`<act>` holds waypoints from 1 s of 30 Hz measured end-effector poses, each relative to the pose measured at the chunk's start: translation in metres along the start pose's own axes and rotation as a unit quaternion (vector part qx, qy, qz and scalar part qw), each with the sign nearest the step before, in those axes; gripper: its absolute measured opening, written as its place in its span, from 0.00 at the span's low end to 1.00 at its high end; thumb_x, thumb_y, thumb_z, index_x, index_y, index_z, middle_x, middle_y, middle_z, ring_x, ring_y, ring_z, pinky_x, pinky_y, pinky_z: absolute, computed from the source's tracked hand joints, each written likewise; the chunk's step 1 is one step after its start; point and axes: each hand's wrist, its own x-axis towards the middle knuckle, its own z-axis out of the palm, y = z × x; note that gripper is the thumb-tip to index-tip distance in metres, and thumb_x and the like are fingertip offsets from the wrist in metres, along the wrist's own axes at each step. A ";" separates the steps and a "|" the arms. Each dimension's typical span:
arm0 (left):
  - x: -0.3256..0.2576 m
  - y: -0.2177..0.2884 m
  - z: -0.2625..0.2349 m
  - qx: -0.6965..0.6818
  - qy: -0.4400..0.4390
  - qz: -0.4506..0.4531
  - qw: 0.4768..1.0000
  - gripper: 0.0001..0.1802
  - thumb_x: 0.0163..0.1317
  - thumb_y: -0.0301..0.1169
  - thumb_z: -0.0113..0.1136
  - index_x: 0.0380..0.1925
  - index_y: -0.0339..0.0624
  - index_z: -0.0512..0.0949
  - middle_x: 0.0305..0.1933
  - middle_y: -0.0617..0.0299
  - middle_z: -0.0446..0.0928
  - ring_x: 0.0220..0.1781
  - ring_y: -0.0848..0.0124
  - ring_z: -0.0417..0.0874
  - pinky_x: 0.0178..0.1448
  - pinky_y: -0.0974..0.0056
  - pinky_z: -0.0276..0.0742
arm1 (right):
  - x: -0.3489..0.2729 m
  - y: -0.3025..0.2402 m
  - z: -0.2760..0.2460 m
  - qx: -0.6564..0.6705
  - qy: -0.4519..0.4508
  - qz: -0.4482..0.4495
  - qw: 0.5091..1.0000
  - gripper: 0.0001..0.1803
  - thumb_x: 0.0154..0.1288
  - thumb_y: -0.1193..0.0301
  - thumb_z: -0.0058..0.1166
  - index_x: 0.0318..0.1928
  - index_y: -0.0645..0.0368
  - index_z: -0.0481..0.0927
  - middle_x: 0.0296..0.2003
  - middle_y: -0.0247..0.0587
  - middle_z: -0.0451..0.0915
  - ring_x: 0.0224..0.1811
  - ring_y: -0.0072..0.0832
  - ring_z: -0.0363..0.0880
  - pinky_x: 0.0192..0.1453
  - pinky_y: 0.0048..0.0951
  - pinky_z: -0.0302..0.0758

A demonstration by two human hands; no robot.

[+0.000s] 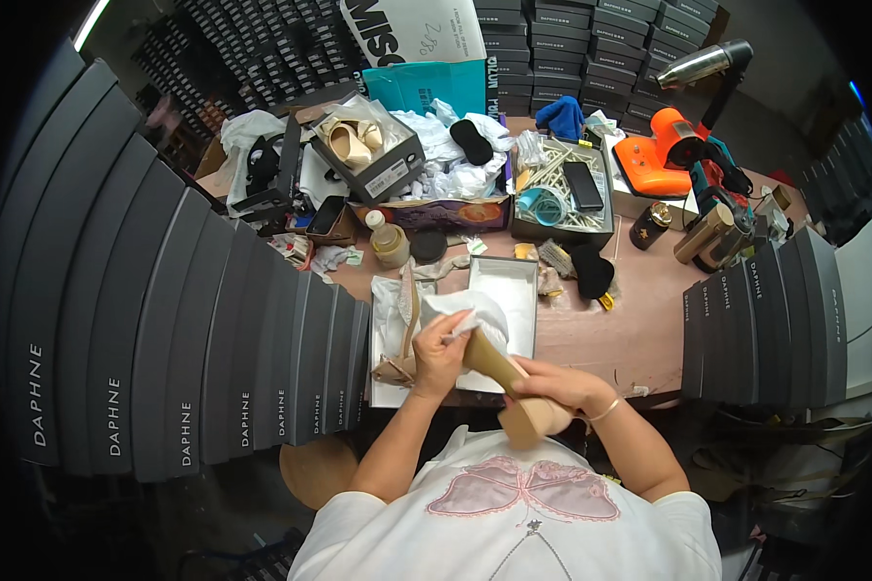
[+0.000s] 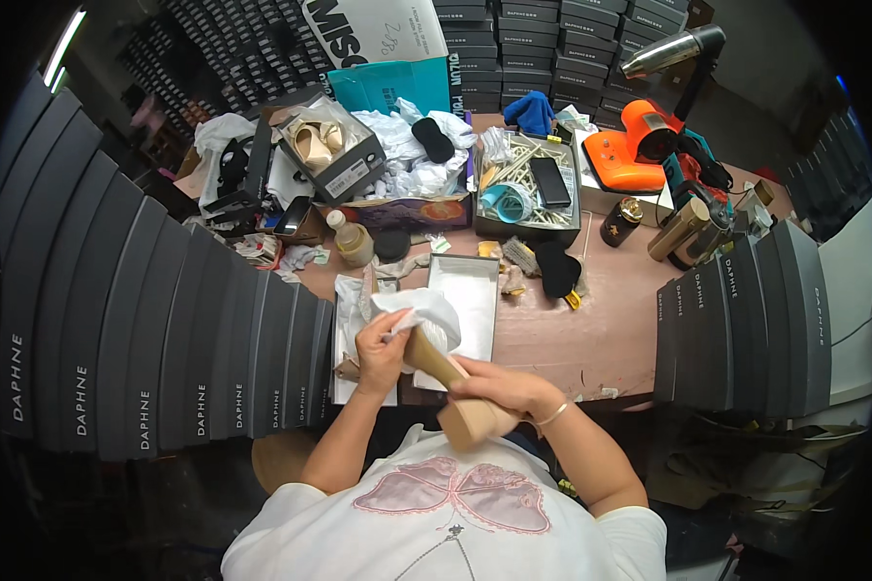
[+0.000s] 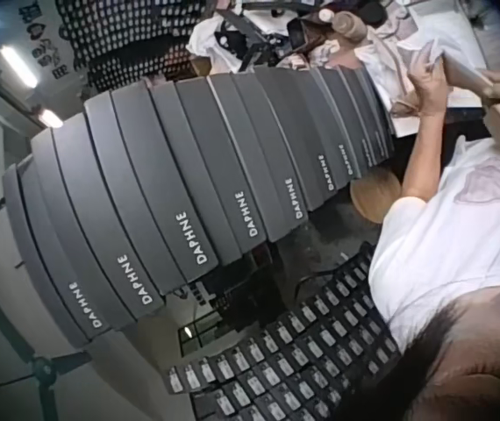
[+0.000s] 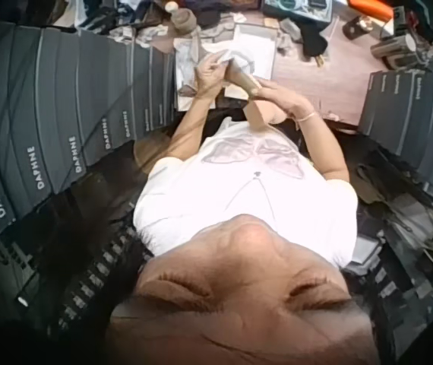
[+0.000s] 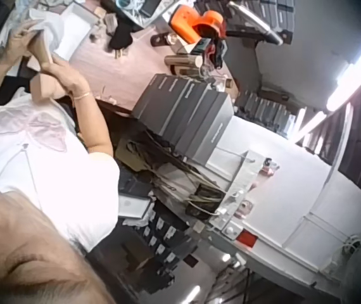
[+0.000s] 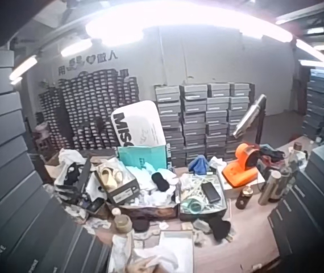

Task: Packing a pair of high-heeled shoes into a shoe box, including wrapping them in tissue paper and applying a label.

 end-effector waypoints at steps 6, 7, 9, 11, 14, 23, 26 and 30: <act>-0.017 0.016 -0.013 0.049 -0.070 0.135 0.987 0.23 0.48 0.16 0.59 0.47 0.43 0.82 0.25 0.57 0.73 0.23 0.65 0.76 0.28 0.63 0.70 | 0.098 0.083 -0.043 0.202 0.274 -0.116 0.933 0.24 0.71 0.56 0.46 0.58 0.60 0.70 0.49 0.43 0.78 0.47 0.30 0.79 0.49 0.34 0.79; -0.024 0.002 -0.010 0.077 -0.081 0.160 0.981 0.25 0.47 0.16 0.58 0.48 0.43 0.81 0.24 0.57 0.71 0.23 0.64 0.75 0.28 0.62 0.70 | 0.103 0.092 -0.051 0.172 0.295 -0.118 0.932 0.24 0.71 0.55 0.46 0.57 0.59 0.70 0.49 0.44 0.78 0.48 0.31 0.79 0.50 0.35 0.78; -0.034 -0.005 -0.005 0.110 -0.084 0.193 0.971 0.28 0.44 0.15 0.56 0.49 0.44 0.81 0.22 0.56 0.66 0.23 0.58 0.73 0.29 0.59 0.71 | 0.091 0.073 -0.031 0.319 0.241 -0.141 0.906 0.24 0.72 0.54 0.45 0.58 0.58 0.69 0.53 0.44 0.75 0.52 0.32 0.76 0.54 0.36 0.76; -0.047 0.003 0.009 0.100 -0.108 0.203 0.968 0.27 0.45 0.16 0.55 0.48 0.44 0.81 0.22 0.56 0.66 0.23 0.58 0.73 0.29 0.58 0.71 | 0.084 0.081 -0.024 0.395 0.255 -0.168 0.866 0.25 0.72 0.52 0.44 0.58 0.58 0.69 0.54 0.44 0.74 0.54 0.32 0.75 0.55 0.37 0.76; -0.046 -0.005 0.024 0.021 -0.026 0.150 0.988 0.25 0.45 0.15 0.55 0.46 0.43 0.82 0.23 0.55 0.68 0.22 0.60 0.72 0.28 0.60 0.69 | 0.098 0.109 -0.048 0.106 0.341 -0.107 0.928 0.26 0.71 0.51 0.44 0.57 0.58 0.69 0.53 0.42 0.75 0.53 0.31 0.76 0.54 0.36 0.76; -0.056 0.003 0.015 0.054 -0.096 0.231 0.967 0.28 0.41 0.16 0.58 0.48 0.42 0.82 0.22 0.59 0.67 0.21 0.62 0.73 0.28 0.59 0.70 | 0.062 0.052 -0.044 -0.037 0.186 0.016 0.982 0.24 0.72 0.58 0.46 0.61 0.58 0.69 0.49 0.37 0.78 0.49 0.22 0.76 0.49 0.26 0.76; -0.068 0.015 0.032 0.064 -0.159 0.224 0.960 0.26 0.44 0.14 0.58 0.46 0.44 0.82 0.22 0.56 0.68 0.21 0.62 0.73 0.27 0.60 0.68 | 0.114 0.142 -0.099 -0.086 0.191 -0.183 0.960 0.20 0.72 0.60 0.45 0.57 0.57 0.73 0.50 0.38 0.78 0.49 0.23 0.76 0.50 0.25 0.76; -0.056 -0.021 0.020 0.022 -0.056 0.085 0.994 0.16 0.55 0.20 0.60 0.45 0.39 0.81 0.29 0.61 0.77 0.23 0.71 0.75 0.26 0.63 0.70 | 0.072 0.079 -0.043 -0.088 0.268 -0.076 0.956 0.23 0.73 0.56 0.41 0.53 0.63 0.75 0.51 0.50 0.78 0.49 0.34 0.78 0.53 0.33 0.74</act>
